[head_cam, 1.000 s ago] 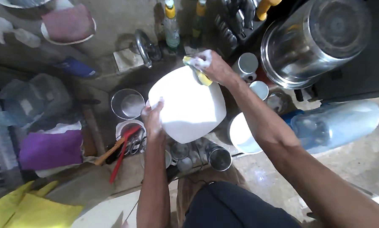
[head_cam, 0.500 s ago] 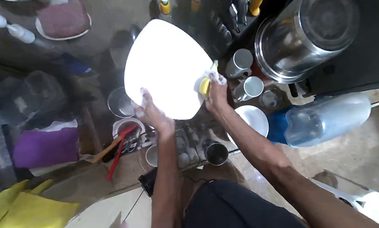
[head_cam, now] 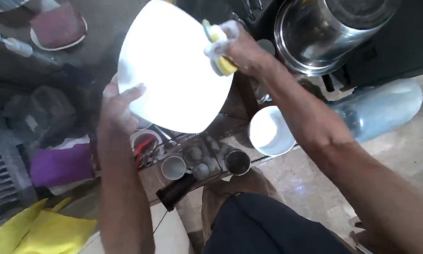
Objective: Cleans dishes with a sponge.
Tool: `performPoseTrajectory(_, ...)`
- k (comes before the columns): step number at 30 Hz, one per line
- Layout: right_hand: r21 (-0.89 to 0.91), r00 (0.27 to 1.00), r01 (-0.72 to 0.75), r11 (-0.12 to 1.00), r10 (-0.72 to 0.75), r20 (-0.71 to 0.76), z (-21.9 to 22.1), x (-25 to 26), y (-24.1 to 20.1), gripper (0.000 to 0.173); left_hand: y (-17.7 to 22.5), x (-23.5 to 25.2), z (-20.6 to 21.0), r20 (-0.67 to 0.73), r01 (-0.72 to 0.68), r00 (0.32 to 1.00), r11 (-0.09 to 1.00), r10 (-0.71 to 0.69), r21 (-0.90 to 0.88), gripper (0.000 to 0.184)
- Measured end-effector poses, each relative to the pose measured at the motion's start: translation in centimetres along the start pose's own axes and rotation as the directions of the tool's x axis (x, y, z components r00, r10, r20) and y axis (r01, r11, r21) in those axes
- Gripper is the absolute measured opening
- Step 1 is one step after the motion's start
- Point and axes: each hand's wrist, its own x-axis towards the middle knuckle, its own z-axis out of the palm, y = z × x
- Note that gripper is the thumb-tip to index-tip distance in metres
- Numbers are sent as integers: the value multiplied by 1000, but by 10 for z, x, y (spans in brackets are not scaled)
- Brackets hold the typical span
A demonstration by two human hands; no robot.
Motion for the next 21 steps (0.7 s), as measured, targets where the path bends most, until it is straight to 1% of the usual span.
performPoseTrajectory(1, -101, 997, -1, 995, 9, 82, -1, 6, -14, 29, 9, 5, 0, 34, 24, 999, 993, -28, 113, 48)
performPoseTrajectory(2, -198, 989, 4, 980, 25, 147, -1, 11, -26, 31, 15, 9, 4, 49, 33, 998, 983, -42, 180, 47)
performPoseTrajectory(3, -277, 981, 27, 961, 27, 191, 2, 17, -34, 29, 16, 12, 9, 43, 30, 998, 977, -40, 212, 46)
performPoseTrajectory(5, -367, 969, 66, 928, 28, 246, 6, 25, -43, 29, 13, 14, 24, -57, 6, 998, 972, 8, 236, 44)
performPoseTrajectory(6, -356, 973, 69, 932, 16, 229, 5, 28, -42, 29, 7, 13, 30, -126, -15, 991, 977, 43, 212, 44)
performPoseTrajectory(7, -293, 982, 55, 955, 2, 189, 3, 28, -37, 30, 1, 11, 33, -189, -34, 980, 985, 66, 169, 44)
performPoseTrajectory(8, -176, 992, 57, 983, -35, 124, 2, 27, -27, 25, -5, 10, 35, -248, -45, 966, 993, 72, 113, 45)
performPoseTrajectory(9, -39, 998, 51, 998, -49, 50, 2, 21, -14, 25, -12, 10, 35, -311, -58, 948, 998, 66, 33, 45)
performPoseTrajectory(11, 212, 996, 18, 977, 1, -91, 18, -4, 18, 31, -28, 9, 38, -425, -88, 905, 987, 23, -136, 46)
performPoseTrajectory(13, 325, 979, -6, 946, 72, -191, 41, -37, 39, 34, -44, 11, 39, -491, -120, 871, 961, -18, -249, 50)
performPoseTrajectory(14, 358, 970, -30, 933, 113, -214, 47, -52, 42, 35, -52, 13, 39, -492, -132, 870, 949, -27, -287, 50)
performPoseTrajectory(16, 429, 962, -97, 898, 195, -191, 49, -74, 39, 36, -63, 9, 38, -451, -119, 891, 930, -54, -347, 51)
performPoseTrajectory(17, 473, 960, -109, 874, 215, -177, 45, -76, 35, 35, -67, 7, 40, -428, -113, 901, 918, -67, -381, 50)
performPoseTrajectory(19, 615, 967, -73, 785, 206, -148, 36, -63, 26, 29, -74, 3, 51, -385, -98, 918, 888, -93, -448, 44)
performPoseTrajectory(21, 749, 987, 0, 663, 120, -106, 36, -39, 17, 30, -81, 0, 64, -314, -83, 944, 846, -102, -526, 40)
